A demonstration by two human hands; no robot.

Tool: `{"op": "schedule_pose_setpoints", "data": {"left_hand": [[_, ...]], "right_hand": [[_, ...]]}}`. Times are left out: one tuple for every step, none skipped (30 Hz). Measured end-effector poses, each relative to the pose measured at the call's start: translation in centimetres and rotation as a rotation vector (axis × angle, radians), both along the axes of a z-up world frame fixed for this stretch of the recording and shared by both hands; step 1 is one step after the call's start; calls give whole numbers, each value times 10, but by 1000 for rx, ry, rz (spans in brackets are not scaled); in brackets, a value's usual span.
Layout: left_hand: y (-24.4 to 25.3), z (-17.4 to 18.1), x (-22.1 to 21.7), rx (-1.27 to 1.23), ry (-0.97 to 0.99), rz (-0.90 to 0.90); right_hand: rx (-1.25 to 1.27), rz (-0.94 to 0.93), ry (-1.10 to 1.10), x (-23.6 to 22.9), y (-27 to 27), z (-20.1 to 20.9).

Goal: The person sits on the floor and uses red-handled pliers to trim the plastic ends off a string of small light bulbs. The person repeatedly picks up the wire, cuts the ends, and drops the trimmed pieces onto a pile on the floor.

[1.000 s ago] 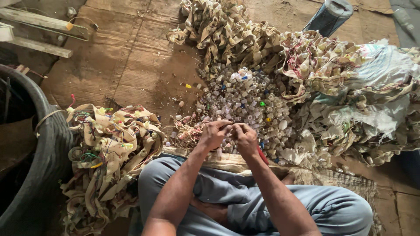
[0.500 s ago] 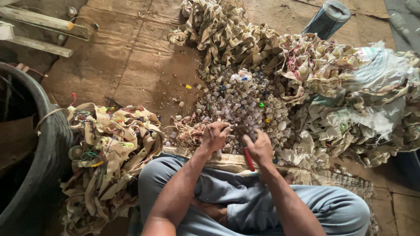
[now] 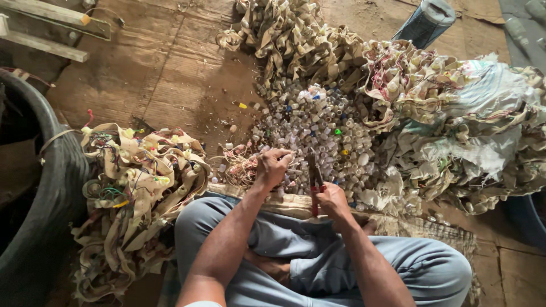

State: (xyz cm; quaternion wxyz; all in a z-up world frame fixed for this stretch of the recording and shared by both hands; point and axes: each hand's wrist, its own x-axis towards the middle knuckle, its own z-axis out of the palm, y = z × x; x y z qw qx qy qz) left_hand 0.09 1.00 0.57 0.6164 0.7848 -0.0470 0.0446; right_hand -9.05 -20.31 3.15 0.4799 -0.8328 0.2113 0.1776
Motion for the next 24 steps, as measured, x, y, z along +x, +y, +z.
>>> {"op": "schedule_pose_setpoints", "data": {"left_hand": [[-1,-1,2,4,-5,19],[-2,-3,3,-11,12,52],[-3,-4,6,-27,25,86],[-4,-4,8,-44,38,120],[-4,-5,11,-44,59,117],[-5,-6,13,-44,79,114],[-4,-7,11,-42,102,114],[-3,-8,10,-4,41,108],[-3,-8,7,38,-19,97],[-4,-8,4,80,-79,85],[-5,-6,3,76,-91,73],[-6,-4,0,73,-104,60],[-7,-2,-1,69,-117,47],[-7,0,-1,91,-131,47],[-7,0,-2,113,-143,46],[-7,0,-2,135,-155,46],[-7,-1,-3,130,-142,47],[-8,-3,-3,125,-129,49],[-8,-6,-2,121,-119,50],[-8,-8,-1,158,-182,28],[-8,-11,-1,196,-244,7],[-9,-14,0,234,-306,-15],[-9,-18,0,339,-366,-43],[-10,-20,0,443,-426,-72]], "right_hand": [[-29,33,-69,-3,1,1],[12,17,-91,-8,3,1],[52,2,-116,-10,6,3],[92,-13,-141,-12,9,6],[40,25,-121,-11,13,9],[-12,63,-101,-11,16,12],[-62,104,-78,-11,19,14],[-93,125,-72,-10,22,15],[-122,140,-65,-10,25,16],[-150,155,-58,-11,28,16],[-132,140,-50,-11,30,17],[-114,126,-41,-10,31,17],[-96,111,-33,-9,31,19],[-131,128,-49,-9,32,19],[-165,146,-64,-9,32,20],[-199,164,-79,-10,32,20],[-191,152,-63,-10,33,20],[-183,140,-48,-10,33,20],[-174,128,-35,-10,33,20],[-169,130,-43,-9,34,20],[-164,133,-51,-8,33,18],[-158,136,-59,-8,33,16],[-168,138,-54,-8,31,13],[-177,140,-50,-9,30,9]]}}
